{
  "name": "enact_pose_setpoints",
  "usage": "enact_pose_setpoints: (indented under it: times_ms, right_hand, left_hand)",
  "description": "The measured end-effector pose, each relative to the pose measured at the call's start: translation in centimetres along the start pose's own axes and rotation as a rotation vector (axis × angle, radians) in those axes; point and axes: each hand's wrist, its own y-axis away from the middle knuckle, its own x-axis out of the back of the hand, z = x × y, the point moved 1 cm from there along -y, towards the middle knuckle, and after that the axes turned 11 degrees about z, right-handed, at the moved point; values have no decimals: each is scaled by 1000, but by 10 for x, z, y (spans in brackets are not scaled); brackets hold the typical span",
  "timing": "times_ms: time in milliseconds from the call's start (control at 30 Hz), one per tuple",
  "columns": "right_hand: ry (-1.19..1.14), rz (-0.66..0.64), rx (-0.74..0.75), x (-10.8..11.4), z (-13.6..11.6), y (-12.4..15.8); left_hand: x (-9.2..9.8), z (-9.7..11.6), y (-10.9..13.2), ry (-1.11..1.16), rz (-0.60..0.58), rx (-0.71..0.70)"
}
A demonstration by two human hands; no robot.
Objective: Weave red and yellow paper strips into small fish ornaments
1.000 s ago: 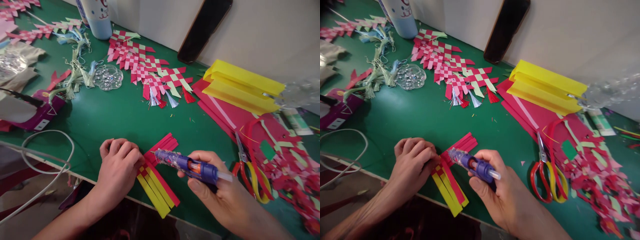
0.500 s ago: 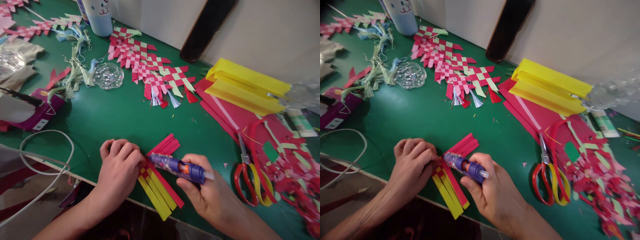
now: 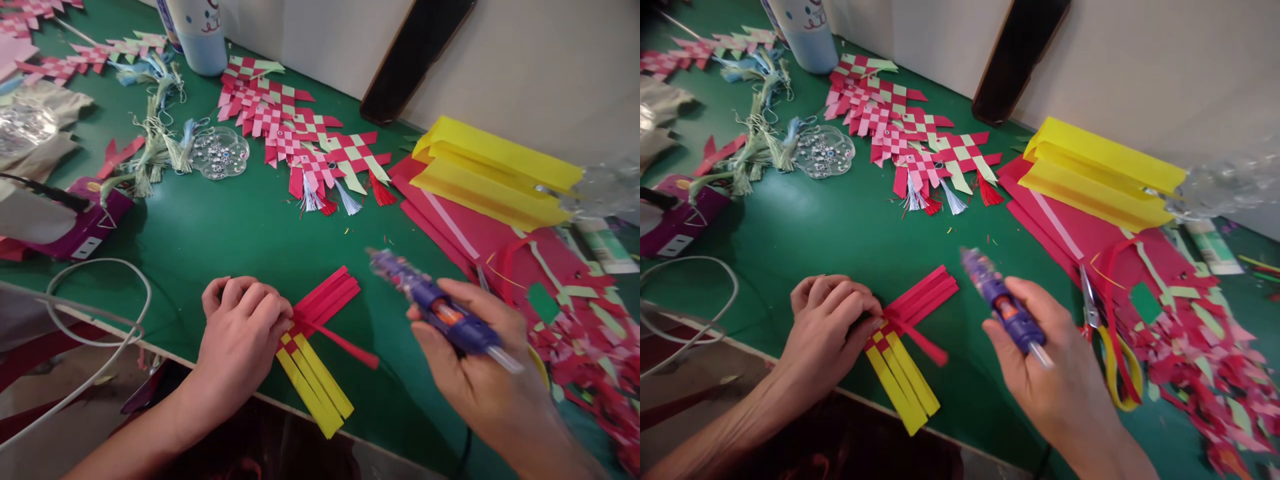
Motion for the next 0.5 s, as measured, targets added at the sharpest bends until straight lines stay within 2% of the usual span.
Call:
enact_pose_setpoints:
  times_ms: [133, 267, 367, 433, 500]
  right_hand:
    - [392, -17, 151, -8, 28, 1]
    - [503, -100, 197, -10, 38, 3]
    - [405, -29, 246, -1, 17, 0]
    - [299, 89, 277, 2, -9, -4]
    - [188, 115, 394, -6, -37, -5]
  left_hand:
    - [0, 0, 0, -14, 1, 32]
    - [-1, 0, 1, -10, 18, 40]
    - [-1, -1, 1, -5, 35, 38]
    - [-1, 0, 0, -7, 35, 43]
    - [-1, 0, 0, -10, 30, 49]
